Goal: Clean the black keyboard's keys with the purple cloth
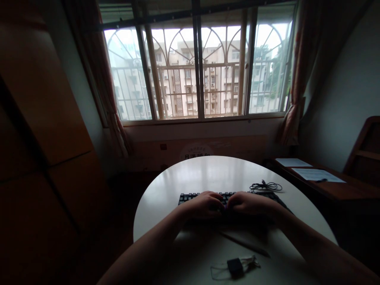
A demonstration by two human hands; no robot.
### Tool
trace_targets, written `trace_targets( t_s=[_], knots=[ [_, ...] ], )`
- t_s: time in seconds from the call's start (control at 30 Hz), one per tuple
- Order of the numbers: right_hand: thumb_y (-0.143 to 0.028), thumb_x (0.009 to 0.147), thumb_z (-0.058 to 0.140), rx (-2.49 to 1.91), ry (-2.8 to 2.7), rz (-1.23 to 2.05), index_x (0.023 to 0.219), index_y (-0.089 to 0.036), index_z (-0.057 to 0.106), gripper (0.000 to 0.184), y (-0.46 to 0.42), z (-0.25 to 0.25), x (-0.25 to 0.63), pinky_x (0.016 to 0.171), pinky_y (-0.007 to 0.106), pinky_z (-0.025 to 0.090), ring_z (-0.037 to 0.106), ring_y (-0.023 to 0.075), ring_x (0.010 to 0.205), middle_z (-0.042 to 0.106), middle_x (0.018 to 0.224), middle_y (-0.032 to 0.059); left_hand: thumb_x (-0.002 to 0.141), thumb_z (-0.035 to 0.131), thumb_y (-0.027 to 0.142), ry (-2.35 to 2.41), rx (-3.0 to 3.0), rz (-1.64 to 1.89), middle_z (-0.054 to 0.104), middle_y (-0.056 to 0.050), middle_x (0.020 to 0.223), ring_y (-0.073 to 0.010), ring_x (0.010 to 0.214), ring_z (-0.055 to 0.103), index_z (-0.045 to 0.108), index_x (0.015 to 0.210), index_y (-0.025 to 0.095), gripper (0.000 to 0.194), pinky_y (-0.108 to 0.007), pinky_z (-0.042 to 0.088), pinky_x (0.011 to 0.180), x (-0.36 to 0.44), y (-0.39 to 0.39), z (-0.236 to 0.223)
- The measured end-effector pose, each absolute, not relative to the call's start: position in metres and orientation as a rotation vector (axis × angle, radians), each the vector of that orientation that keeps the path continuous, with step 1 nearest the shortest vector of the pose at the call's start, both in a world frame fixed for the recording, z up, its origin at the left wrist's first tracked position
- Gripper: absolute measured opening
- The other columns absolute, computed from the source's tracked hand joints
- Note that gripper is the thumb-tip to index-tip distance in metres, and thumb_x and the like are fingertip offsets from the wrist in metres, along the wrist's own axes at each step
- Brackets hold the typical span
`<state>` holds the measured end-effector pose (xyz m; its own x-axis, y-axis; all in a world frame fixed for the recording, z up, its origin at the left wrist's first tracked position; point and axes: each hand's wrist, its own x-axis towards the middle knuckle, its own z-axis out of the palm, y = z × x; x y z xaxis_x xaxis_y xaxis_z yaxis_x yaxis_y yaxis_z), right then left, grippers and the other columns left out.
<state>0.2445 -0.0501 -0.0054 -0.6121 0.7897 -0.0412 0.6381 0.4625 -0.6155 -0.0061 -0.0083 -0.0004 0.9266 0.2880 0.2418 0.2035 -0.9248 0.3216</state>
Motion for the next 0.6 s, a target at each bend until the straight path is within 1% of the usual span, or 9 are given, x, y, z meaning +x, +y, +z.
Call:
trace_targets(
  t_s=[0.13, 0.4, 0.6],
  knots=[
    [-0.023, 0.082, 0.054, -1.211, -2.467, 0.891, 0.107, -0.019, 0.075, 0.032, -0.0497, -0.0050, 0.2443, 0.077, 0.026, 0.049, 0.067, 0.0193, 0.084, 0.075, 0.099, 0.0038, 0.082, 0.073, 0.024, 0.369, 2.784, 0.406, 0.061, -0.008, 0.133, -0.0279, 0.121, 0.058, 0.073, 0.112, 0.025, 0.030, -0.038, 0.043, 0.105, -0.0063, -0.0102, 0.0022],
    [-0.021, 0.081, 0.053, -1.231, -2.468, 0.899, 0.105, -0.018, 0.075, 0.032, -0.0494, -0.0050, 0.2446, 0.071, 0.024, 0.048, 0.066, 0.0183, 0.080, 0.075, 0.095, 0.0037, 0.083, 0.073, 0.026, 0.379, 2.792, 0.392, 0.061, -0.007, 0.133, -0.0281, 0.123, 0.056, 0.072, 0.113, 0.026, 0.030, -0.039, 0.042, 0.106, -0.0068, -0.0078, -0.0007],
    [-0.022, 0.081, 0.055, -1.212, -2.466, 0.900, 0.107, -0.018, 0.075, 0.033, -0.0474, -0.0076, 0.2456, 0.075, 0.025, 0.049, 0.066, 0.0191, 0.083, 0.075, 0.097, 0.0041, 0.083, 0.073, 0.026, 0.355, 2.785, 0.405, 0.061, -0.009, 0.133, -0.0279, 0.121, 0.057, 0.073, 0.112, 0.024, 0.029, -0.039, 0.042, 0.106, -0.0063, -0.0076, -0.0010]
  ],
)
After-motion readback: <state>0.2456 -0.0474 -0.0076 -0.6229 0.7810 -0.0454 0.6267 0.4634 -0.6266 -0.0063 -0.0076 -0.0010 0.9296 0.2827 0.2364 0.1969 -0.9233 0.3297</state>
